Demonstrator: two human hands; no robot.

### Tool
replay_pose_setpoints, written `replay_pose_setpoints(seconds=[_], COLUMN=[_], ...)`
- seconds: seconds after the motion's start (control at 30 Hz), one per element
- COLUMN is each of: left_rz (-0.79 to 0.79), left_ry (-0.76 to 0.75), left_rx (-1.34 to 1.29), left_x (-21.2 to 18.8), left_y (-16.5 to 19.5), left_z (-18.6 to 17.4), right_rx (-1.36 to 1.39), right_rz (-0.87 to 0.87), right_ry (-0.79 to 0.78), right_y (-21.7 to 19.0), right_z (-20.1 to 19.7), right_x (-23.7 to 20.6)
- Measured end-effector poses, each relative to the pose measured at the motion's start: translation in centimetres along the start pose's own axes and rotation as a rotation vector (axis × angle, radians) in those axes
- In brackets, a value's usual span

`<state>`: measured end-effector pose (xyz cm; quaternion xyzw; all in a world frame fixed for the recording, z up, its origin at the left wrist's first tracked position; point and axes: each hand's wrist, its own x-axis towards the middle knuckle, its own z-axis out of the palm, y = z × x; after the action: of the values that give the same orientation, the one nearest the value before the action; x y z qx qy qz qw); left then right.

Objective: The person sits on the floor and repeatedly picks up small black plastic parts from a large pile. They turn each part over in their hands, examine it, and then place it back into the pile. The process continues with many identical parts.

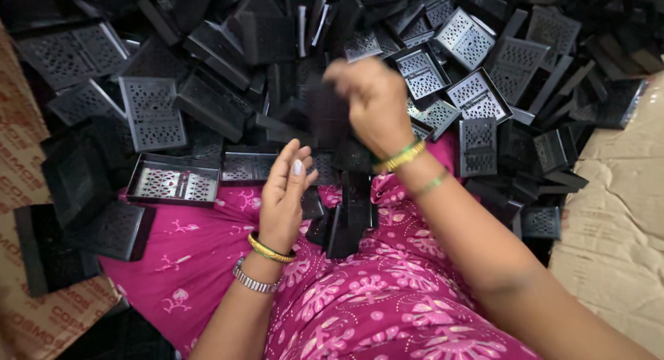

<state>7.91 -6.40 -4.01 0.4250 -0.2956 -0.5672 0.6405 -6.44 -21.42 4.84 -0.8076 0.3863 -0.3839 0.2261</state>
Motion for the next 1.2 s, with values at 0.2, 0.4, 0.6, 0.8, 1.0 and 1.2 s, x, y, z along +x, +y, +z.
replay_pose_setpoints(seconds=[0.2,0.4,0.6,0.8,1.0,1.2], left_rz=[-0.139,-0.225,-0.211,-0.212,-0.27,-0.247], left_ry=[-0.102,-0.043,-0.061,-0.039,-0.163,-0.132], left_rx=[-0.333,-0.559,-0.571,-0.673,-0.772,-0.643], left_x=[-0.3,-0.4,-0.5,-0.9,-1.8,-2.0], left_y=[-0.2,1.8,1.6,0.6,0.4,1.2], left_z=[1.0,0.8,1.0,1.2,1.4,1.5], right_rx=[0.229,-0.33,-0.227,0.699,0.195,0.592], right_rz=[0.355,-0.02,0.085,0.51,0.547,0.421], right_ry=[-0.295,-0.347,-0.002,0.092,-0.148,0.024], right_y=[-2.8,0.7,1.1,-1.8,-3.4,-3.0], right_z=[0.3,0.4,-1.6,-1.3,0.5,-1.0], right_x=[-4.6,-6.3,-7.0,-10.6,-14.3,-13.1])
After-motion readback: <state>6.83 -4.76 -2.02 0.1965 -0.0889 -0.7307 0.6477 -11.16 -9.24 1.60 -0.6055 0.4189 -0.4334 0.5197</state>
